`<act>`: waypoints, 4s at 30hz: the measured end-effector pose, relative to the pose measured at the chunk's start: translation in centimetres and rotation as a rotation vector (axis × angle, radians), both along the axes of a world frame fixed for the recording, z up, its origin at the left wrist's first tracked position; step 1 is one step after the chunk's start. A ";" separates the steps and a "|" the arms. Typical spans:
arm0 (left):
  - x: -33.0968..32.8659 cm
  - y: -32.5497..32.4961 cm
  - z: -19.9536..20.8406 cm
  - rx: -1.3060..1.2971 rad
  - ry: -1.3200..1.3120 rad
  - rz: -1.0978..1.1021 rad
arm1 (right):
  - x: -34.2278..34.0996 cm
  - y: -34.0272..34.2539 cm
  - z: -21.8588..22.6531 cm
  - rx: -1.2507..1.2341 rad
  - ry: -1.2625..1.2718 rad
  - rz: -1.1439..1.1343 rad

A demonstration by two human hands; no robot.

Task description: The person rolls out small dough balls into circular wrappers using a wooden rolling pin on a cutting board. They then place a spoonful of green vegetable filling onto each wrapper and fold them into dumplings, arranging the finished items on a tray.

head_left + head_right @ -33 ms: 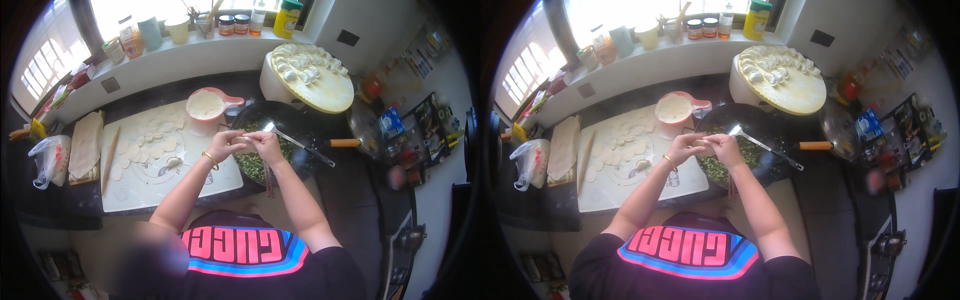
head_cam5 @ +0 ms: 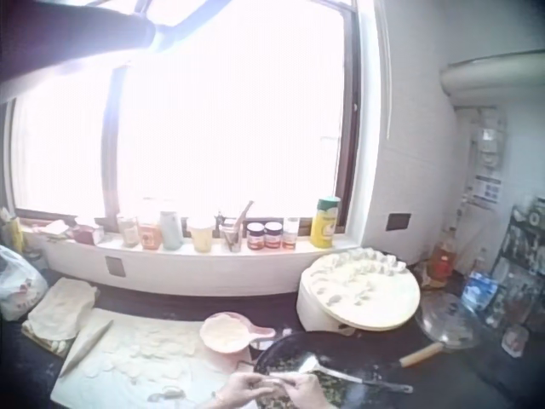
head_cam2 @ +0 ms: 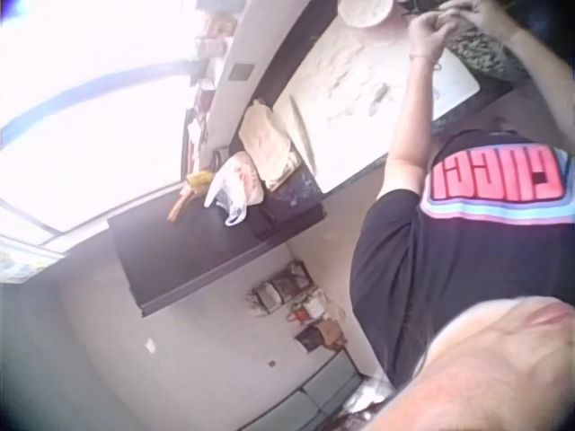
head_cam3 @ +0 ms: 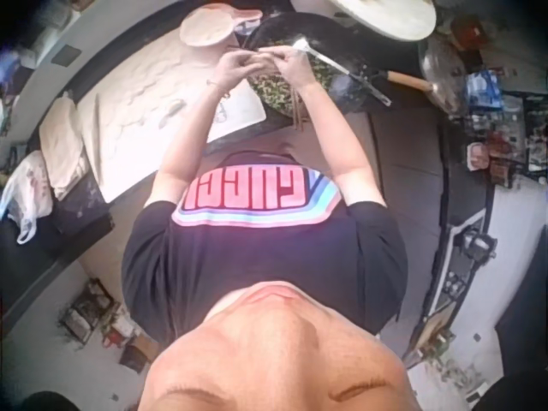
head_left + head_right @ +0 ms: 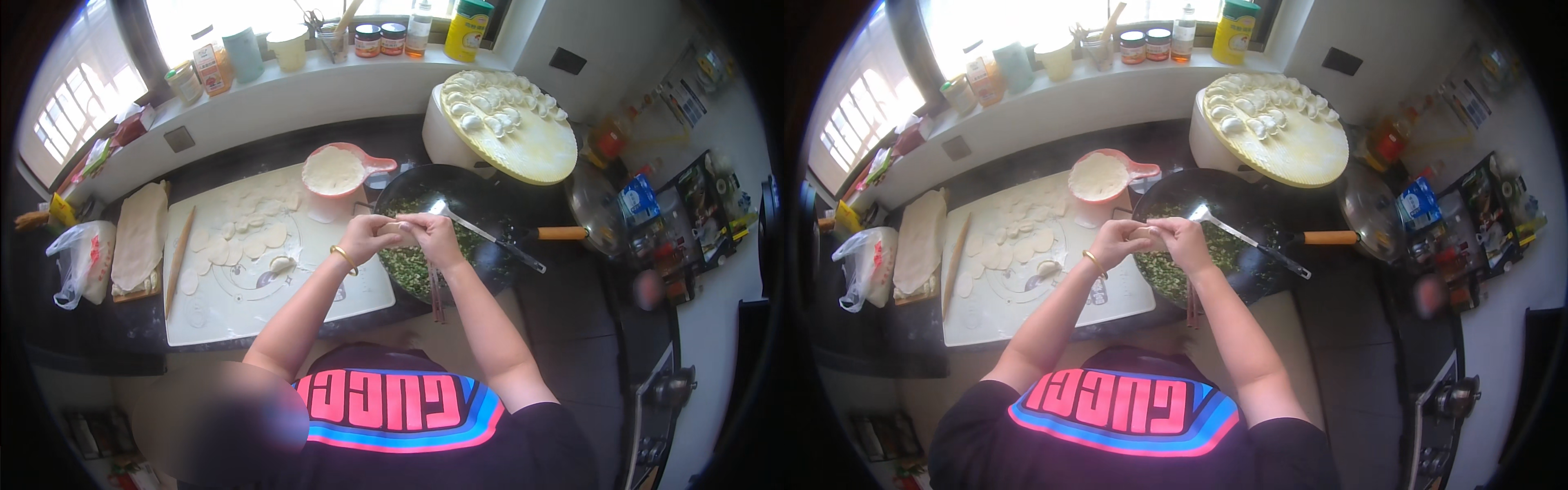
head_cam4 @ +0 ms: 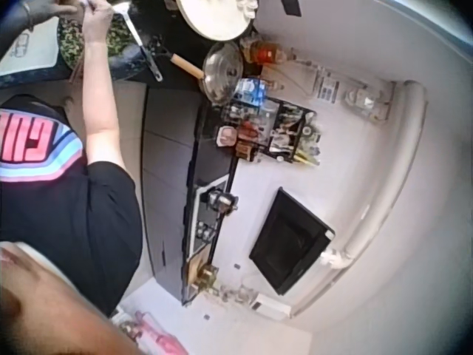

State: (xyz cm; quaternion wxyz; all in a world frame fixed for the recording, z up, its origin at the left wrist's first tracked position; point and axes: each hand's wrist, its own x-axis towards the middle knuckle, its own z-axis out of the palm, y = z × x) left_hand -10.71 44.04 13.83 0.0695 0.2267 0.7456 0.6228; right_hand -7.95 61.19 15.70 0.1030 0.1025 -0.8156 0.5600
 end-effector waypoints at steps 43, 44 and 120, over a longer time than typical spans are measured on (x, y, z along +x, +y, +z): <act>2.1 2.4 -3.1 0.905 -1.022 -0.222 | 3.6 8.3 -3.5 0.661 0.021 0.308; 2.1 2.2 -3.1 0.943 -1.057 -0.226 | 4.1 8.6 -3.9 0.700 0.046 0.382; 1.0 3.7 -0.8 1.041 -1.161 -0.119 | 5.8 11.3 0.5 -0.729 -0.153 -0.181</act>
